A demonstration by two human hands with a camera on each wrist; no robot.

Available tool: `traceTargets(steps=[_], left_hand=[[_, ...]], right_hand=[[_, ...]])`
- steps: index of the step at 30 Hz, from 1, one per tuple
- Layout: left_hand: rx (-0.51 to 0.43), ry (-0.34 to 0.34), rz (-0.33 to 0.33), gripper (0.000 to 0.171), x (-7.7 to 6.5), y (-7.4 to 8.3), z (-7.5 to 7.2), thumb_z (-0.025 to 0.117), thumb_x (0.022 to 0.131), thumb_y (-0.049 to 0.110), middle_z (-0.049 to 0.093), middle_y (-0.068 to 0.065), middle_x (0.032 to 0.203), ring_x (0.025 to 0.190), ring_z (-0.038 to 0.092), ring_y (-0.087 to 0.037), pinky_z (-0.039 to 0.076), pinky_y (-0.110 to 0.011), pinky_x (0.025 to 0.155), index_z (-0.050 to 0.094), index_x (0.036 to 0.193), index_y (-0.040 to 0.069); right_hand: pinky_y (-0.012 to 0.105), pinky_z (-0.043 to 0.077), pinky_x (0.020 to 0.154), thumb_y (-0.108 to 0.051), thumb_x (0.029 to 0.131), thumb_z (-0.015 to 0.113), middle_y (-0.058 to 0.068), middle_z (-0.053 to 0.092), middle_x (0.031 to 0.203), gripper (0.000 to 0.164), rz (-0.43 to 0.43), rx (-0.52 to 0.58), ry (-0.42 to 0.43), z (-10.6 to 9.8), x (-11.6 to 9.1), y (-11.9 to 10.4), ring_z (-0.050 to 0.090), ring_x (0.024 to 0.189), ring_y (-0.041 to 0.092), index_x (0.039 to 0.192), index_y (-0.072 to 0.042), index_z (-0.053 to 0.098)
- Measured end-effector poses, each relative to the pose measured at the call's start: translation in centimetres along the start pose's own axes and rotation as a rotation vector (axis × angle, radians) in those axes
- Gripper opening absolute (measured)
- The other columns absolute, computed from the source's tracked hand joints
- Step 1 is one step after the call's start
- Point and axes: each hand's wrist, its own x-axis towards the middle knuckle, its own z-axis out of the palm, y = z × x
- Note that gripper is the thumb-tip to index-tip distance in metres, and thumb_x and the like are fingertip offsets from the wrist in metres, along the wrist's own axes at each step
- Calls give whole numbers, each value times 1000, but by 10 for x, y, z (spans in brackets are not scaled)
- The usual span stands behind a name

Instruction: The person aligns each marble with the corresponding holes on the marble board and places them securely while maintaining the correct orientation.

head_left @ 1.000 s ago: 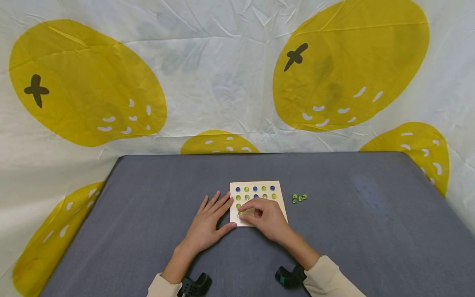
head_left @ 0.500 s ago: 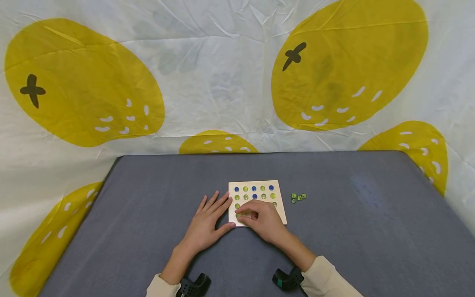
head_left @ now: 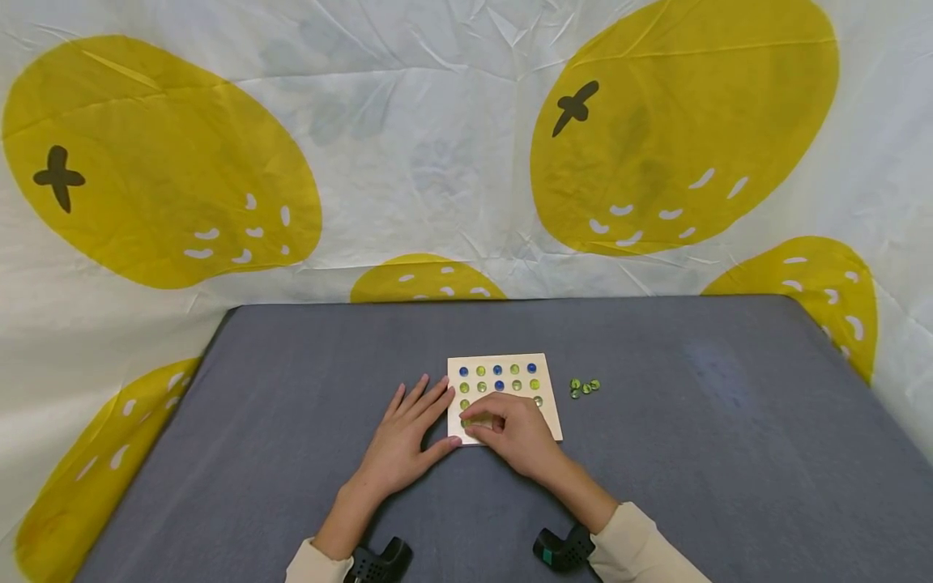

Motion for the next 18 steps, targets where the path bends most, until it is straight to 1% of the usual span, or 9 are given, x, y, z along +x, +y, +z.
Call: traceTargets(steps=[9,14,18], left_hand=[[-5,1,-2,68,0,0,0,58,91,50,36,-3,151,141,24,-29,13,-54,114,40,147,16],[-9,10,6,68,0,1,0,58,91,50,37,-4,151,141,26,-31,14,-56,113,42,147,14],[-7,5,2,68,0,1,-1,59,91,50,36,-3,151,141,25,-30,14,-55,113,41,147,15]], right_hand=[[19,36,44,-9,78,80,-9,68,87,18,-10,-1,2,-1,0,-1,41,50,-1,94,-18,76],[19,36,44,-10,79,80,-9,68,88,18,-3,0,3,-1,0,-2,41,50,0,94,-18,76],[19,36,45,-11,79,79,-9,68,88,18,1,7,0,-1,-1,-2,41,50,0,95,-18,76]])
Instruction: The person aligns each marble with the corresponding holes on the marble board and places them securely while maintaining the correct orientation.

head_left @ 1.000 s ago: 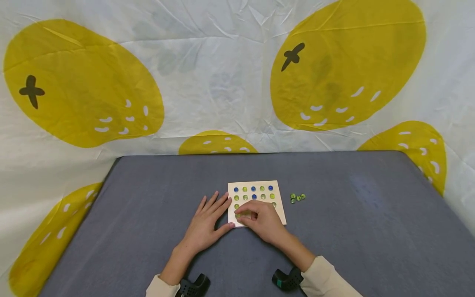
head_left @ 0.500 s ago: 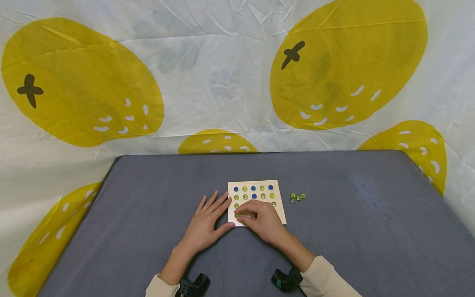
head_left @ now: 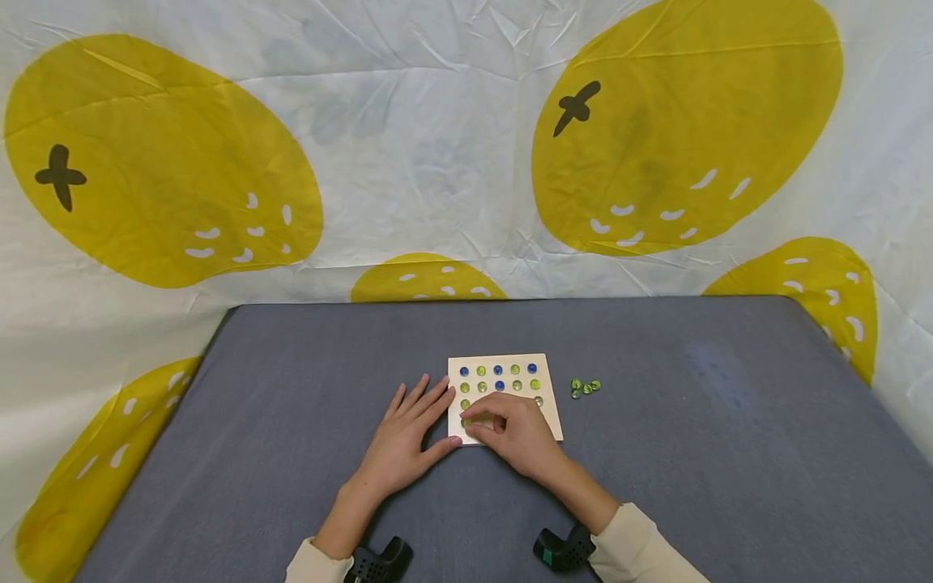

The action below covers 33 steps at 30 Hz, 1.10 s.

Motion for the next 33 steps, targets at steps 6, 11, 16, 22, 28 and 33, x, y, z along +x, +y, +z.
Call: traceTargets(steps=[6,11,16,22,28,33], left_hand=[[3,-11,-7,68,0,0,0,60,91,49,35,-2,152,141,24,-28,13,-54,114,40,147,16],[3,-11,-9,68,0,1,0,59,91,50,35,-2,152,141,24,-28,13,-53,114,41,147,17],[-2,-11,-6,67,0,1,0,59,91,50,35,-2,152,141,24,-28,12,-54,114,41,147,16],[4,-25,-15,68,1,1,-1,58,92,50,34,-1,152,142,23,-28,12,-53,114,40,148,17],[3,-28,-19,68,0,0,-1,58,91,51,33,0,152,142,23,-27,12,-53,114,39,148,18],[7,-25,-17,68,0,0,0,58,91,51,33,0,153,142,23,-27,12,-53,114,39,148,18]], right_hand=[[18,36,45,-12,80,79,-10,68,87,17,0,7,9,0,-1,0,41,50,1,96,-17,76],[19,36,45,-15,81,78,-10,66,85,17,9,11,30,-3,0,-2,42,50,2,99,-17,76],[19,37,45,-13,81,79,-12,64,80,18,25,12,49,-9,0,-2,43,51,3,98,-17,76],[21,37,45,-15,81,78,-13,62,79,17,34,6,70,-19,1,1,43,51,3,98,-19,76],[21,38,44,-13,81,78,-11,61,76,17,12,43,60,-31,0,5,43,51,5,99,-15,75],[22,38,43,-16,83,76,-7,60,73,17,58,52,21,-46,0,8,45,50,7,100,-14,75]])
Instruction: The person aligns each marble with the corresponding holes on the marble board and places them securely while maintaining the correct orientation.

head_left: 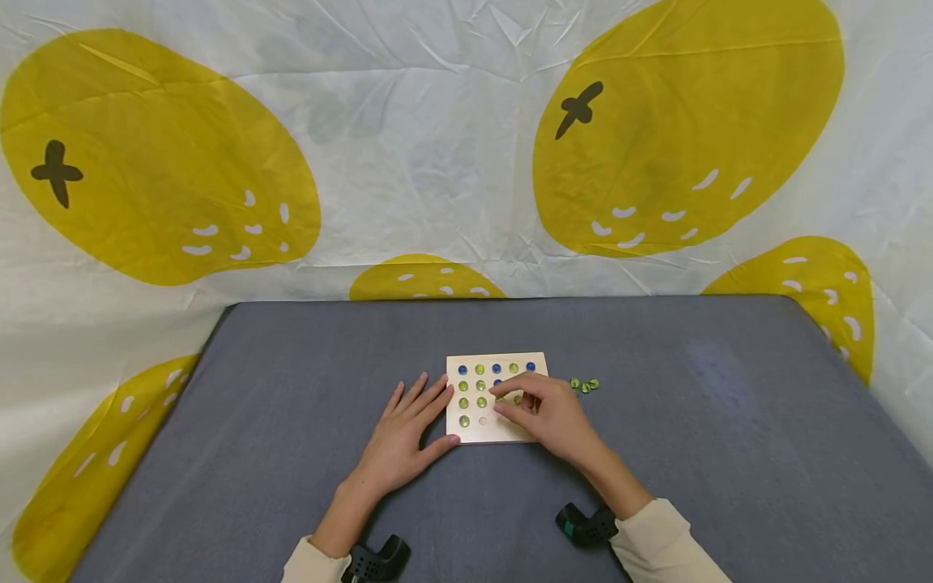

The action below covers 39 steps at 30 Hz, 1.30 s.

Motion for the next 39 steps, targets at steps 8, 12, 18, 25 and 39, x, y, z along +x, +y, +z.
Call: traceTargets(steps=[8,12,18,25,39], left_hand=[[-4,5,5,69,0,2,0,61,91,48,34,-1,152,142,23,-29,12,-53,114,40,148,16],[-7,-7,-4,69,-1,1,-1,60,91,48,32,0,153,142,22,-28,11,-52,115,38,148,17],[-8,2,4,69,0,1,-1,61,91,47,34,-2,152,142,22,-29,12,-53,114,39,148,17],[-3,-2,4,69,0,2,0,61,91,48,34,-2,152,142,23,-29,11,-53,114,39,148,17],[1,24,26,69,1,1,-1,63,89,47,37,-5,151,141,25,-32,14,-56,113,42,147,13]], right_hand=[[22,32,41,-13,82,76,0,48,60,18,53,21,11,-24,-1,11,38,47,10,100,-12,74],[22,30,42,-10,82,77,1,45,59,18,55,1,24,-35,-1,15,36,48,11,100,-9,74],[24,32,43,-19,83,77,-1,45,60,18,90,-14,18,-50,-3,22,38,48,11,100,-14,75],[25,33,43,-25,81,78,1,47,60,18,95,-40,25,-58,-8,37,39,48,12,98,-19,75],[25,31,42,-5,77,80,5,46,56,19,118,-35,17,-83,-13,22,37,48,13,95,-4,74]])
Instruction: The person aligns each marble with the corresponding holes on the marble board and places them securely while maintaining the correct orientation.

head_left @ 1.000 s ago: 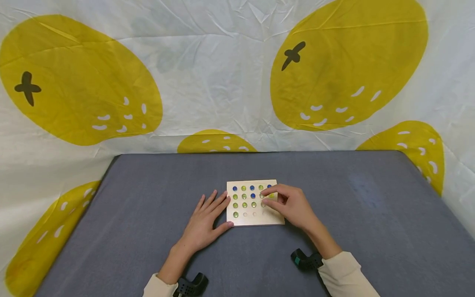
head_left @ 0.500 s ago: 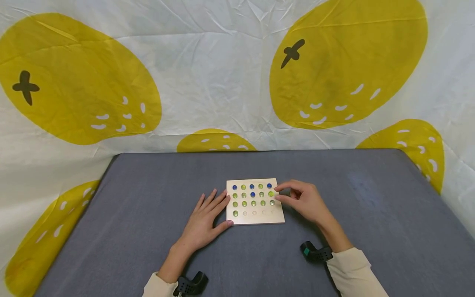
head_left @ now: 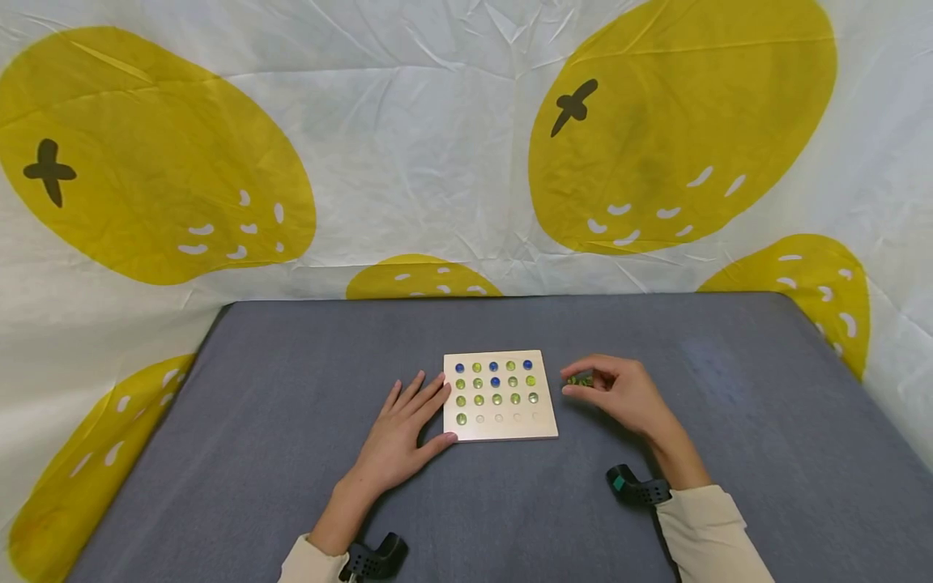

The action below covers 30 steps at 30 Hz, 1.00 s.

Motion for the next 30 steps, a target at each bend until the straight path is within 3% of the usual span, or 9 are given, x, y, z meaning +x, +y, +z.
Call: traceTargets(steps=[8,30], left_hand=[[9,-5,-5,69,0,0,0,62,90,46,36,-4,151,141,23,-31,14,-55,113,41,147,14],[8,-7,4,71,0,-2,-1,63,89,48,36,-4,151,141,25,-31,14,-55,113,40,147,14]], right_hand=[[25,34,42,-24,75,83,-4,46,53,20,16,-85,-9,0,-2,39,39,46,10,94,-20,76],[24,36,44,-18,74,84,-5,51,56,19,29,-124,-26,-2,-6,42,41,47,9,91,-22,77]])
